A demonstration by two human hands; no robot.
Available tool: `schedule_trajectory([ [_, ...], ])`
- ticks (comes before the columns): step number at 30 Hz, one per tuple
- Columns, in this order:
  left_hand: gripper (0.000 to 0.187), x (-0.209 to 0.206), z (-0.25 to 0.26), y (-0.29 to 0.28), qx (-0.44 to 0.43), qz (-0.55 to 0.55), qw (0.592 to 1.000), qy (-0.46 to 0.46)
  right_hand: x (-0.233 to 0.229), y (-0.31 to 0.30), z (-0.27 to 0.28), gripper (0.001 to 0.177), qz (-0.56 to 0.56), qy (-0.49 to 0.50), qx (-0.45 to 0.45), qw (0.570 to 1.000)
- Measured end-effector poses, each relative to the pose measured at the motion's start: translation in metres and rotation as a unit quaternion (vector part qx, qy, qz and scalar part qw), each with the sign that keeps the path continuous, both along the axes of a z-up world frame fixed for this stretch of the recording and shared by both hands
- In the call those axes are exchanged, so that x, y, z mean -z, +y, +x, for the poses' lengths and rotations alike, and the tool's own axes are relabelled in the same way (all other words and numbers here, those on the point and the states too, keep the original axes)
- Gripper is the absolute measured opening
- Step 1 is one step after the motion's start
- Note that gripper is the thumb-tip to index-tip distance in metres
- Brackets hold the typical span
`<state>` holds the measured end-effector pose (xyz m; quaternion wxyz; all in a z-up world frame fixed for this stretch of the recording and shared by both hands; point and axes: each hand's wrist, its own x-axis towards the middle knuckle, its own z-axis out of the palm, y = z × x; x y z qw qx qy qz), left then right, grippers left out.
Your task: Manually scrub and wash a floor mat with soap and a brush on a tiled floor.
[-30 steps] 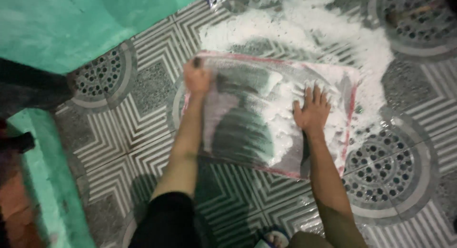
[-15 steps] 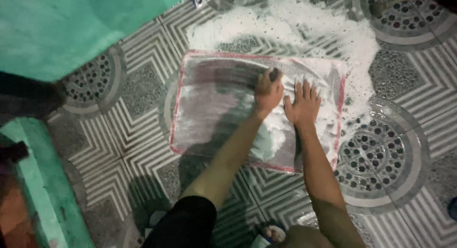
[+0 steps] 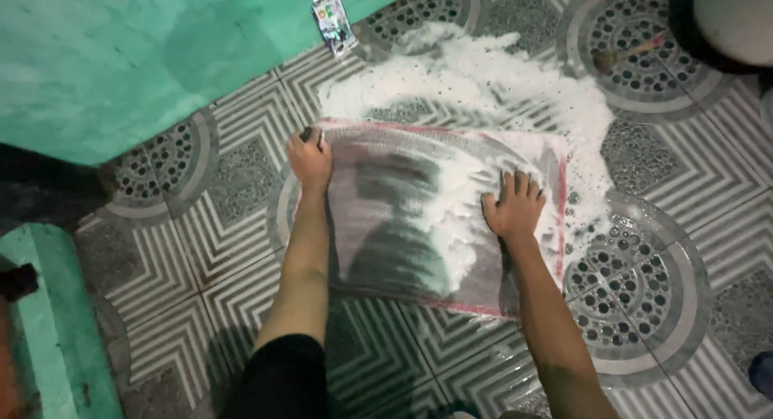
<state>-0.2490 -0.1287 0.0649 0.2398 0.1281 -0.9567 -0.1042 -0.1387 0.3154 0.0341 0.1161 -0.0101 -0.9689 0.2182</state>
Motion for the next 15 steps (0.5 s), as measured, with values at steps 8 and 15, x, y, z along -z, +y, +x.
schedule_trajectory([
  [8,0.023,0.014,0.013,0.153,0.078,0.154,0.984,0.040,0.015,-0.032,-0.025,0.067,0.024,0.046,-0.023,0.998],
  [15,0.032,-0.007,0.051,0.222,0.239,0.106,0.958,0.118,-0.010,-0.048,-0.039,0.069,0.018,-0.085,-0.005,0.996],
])
